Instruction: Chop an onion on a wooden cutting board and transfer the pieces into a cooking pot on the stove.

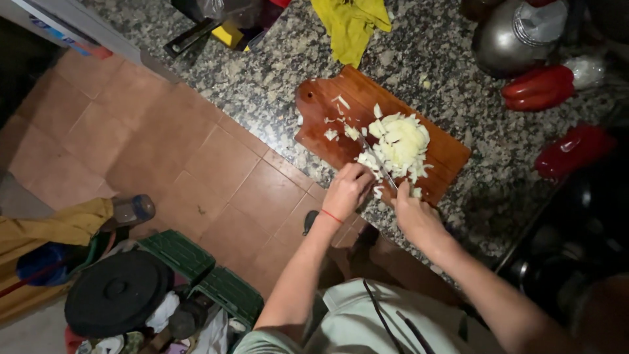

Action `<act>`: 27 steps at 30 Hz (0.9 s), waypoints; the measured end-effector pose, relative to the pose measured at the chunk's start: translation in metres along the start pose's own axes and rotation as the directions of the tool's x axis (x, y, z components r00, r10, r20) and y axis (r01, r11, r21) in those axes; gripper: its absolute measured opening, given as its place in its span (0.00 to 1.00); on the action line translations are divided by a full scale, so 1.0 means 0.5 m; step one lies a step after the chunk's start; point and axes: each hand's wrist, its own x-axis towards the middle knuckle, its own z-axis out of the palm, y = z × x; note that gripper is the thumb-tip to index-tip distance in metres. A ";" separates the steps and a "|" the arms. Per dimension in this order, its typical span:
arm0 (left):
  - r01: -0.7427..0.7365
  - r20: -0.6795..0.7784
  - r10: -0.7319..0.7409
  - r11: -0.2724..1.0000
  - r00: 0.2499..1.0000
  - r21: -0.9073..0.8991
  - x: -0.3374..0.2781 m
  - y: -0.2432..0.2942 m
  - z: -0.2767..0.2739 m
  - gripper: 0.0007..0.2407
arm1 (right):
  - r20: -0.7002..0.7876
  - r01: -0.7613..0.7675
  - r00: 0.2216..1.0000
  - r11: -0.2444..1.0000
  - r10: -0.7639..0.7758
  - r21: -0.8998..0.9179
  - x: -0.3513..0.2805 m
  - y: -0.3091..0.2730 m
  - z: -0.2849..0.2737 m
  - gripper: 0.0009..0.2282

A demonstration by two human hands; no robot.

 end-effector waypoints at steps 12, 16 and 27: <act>-0.101 -0.019 0.103 0.991 0.995 0.085 0.021 -0.024 0.015 0.09 | -0.015 -0.002 1.000 0.994 0.004 0.107 0.050 -0.002 0.022 0.15; -0.123 0.001 0.123 0.989 0.992 0.085 0.024 -0.018 0.007 0.09 | -0.072 0.036 0.997 0.997 -0.030 0.072 0.064 -0.018 0.002 0.16; -0.138 0.029 0.135 0.981 0.990 0.139 0.019 -0.033 0.012 0.09 | 0.113 -0.086 0.990 0.994 0.079 0.063 0.019 -0.080 -0.044 0.15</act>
